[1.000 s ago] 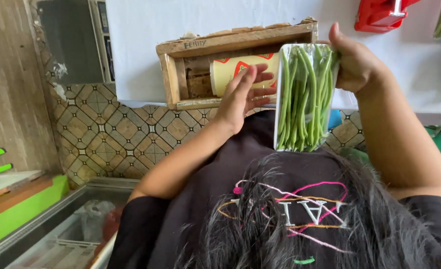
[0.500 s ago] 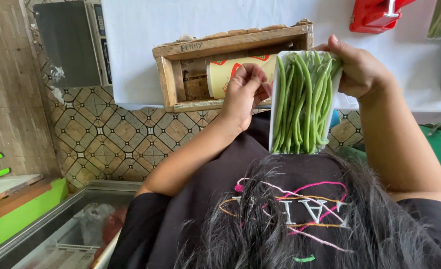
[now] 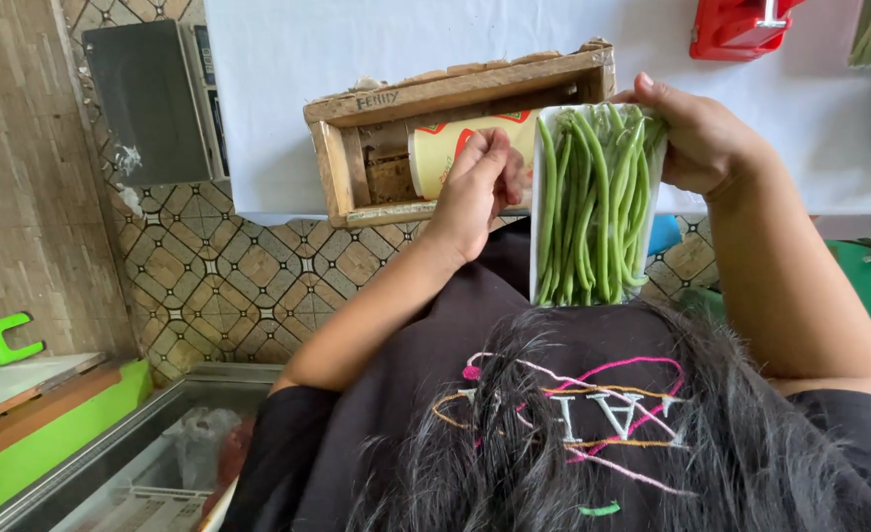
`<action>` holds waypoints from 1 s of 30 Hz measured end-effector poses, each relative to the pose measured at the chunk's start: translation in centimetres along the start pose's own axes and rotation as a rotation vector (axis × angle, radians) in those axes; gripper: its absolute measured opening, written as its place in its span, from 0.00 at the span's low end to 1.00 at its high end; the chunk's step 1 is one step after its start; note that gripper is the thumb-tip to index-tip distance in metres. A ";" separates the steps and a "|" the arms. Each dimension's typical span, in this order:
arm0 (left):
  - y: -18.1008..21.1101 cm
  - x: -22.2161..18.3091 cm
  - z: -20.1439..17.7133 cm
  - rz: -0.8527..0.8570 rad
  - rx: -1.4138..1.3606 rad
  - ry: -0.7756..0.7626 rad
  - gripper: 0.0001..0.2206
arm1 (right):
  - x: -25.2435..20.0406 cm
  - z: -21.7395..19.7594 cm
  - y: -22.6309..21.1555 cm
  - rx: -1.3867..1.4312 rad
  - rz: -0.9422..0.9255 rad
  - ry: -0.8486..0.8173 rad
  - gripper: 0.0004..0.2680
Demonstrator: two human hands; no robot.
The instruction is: Wrapping pre-portioned green beans in plastic trays with clear film.
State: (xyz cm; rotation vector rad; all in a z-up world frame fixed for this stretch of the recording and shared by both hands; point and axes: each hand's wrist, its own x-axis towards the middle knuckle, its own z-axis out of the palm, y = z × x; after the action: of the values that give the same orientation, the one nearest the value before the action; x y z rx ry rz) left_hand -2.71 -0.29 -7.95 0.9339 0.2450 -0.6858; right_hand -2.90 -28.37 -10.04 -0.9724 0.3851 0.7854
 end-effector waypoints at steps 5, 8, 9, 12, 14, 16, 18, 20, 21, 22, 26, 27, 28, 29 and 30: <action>2.9 0.2 -0.6 0.116 0.165 0.006 0.11 | 0.2 -1.9 0.9 0.046 -0.023 -0.024 0.23; 3.2 0.7 -0.2 0.358 0.442 -0.057 0.15 | 0.0 -1.4 0.7 0.035 -0.014 -0.001 0.23; 3.3 1.0 -0.2 0.478 0.619 -0.095 0.18 | 0.0 -1.0 0.5 0.026 -0.023 -0.003 0.24; 3.8 1.0 0.9 0.499 0.672 -0.130 0.13 | -0.3 0.2 -0.2 -0.007 -0.020 -0.039 0.26; 3.5 0.9 1.1 0.496 0.664 -0.135 0.09 | -0.5 0.5 -0.4 -0.001 -0.020 -0.050 0.26; 3.2 1.0 1.1 0.495 0.661 -0.138 0.06 | -0.4 0.5 -0.4 0.006 -0.020 -0.065 0.27; 2.8 1.2 0.9 0.492 0.598 -0.114 0.03 | -0.3 0.2 0.0 -0.015 -0.009 -0.035 0.26; 2.7 0.7 1.4 0.495 0.553 -0.082 0.04 | -0.4 0.4 0.1 -0.006 -0.002 -0.005 0.25; 2.8 0.5 1.6 0.501 0.509 -0.051 0.06 | -0.4 0.5 0.1 0.000 0.001 0.025 0.24; 2.3 0.7 1.5 0.501 0.510 -0.051 0.06 | -0.2 0.2 0.2 0.001 0.000 0.024 0.24; -0.1 1.5 1.1 0.492 0.337 0.059 0.06 | -0.1 0.0 0.2 0.003 -0.039 -0.039 0.21; -0.7 1.7 0.8 0.502 0.367 0.097 0.07 | -0.1 0.3 0.0 -0.010 -0.048 -0.037 0.22; -1.2 1.7 1.0 0.502 0.367 0.099 0.07 | -0.1 0.3 0.1 -0.010 -0.047 -0.039 0.22; -1.6 1.7 1.0 0.562 0.456 0.138 0.10 | 0.0 0.4 0.0 -0.005 -0.040 -0.051 0.22; -2.0 1.8 1.1 0.621 0.544 0.178 0.12 | 0.1 0.4 0.0 0.001 -0.033 -0.064 0.22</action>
State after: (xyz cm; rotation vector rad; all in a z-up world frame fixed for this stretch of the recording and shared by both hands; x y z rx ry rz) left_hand -2.67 -2.76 -9.51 1.5055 -0.0903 -0.0819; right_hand -2.90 -28.01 -9.89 -0.9481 0.3133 0.7848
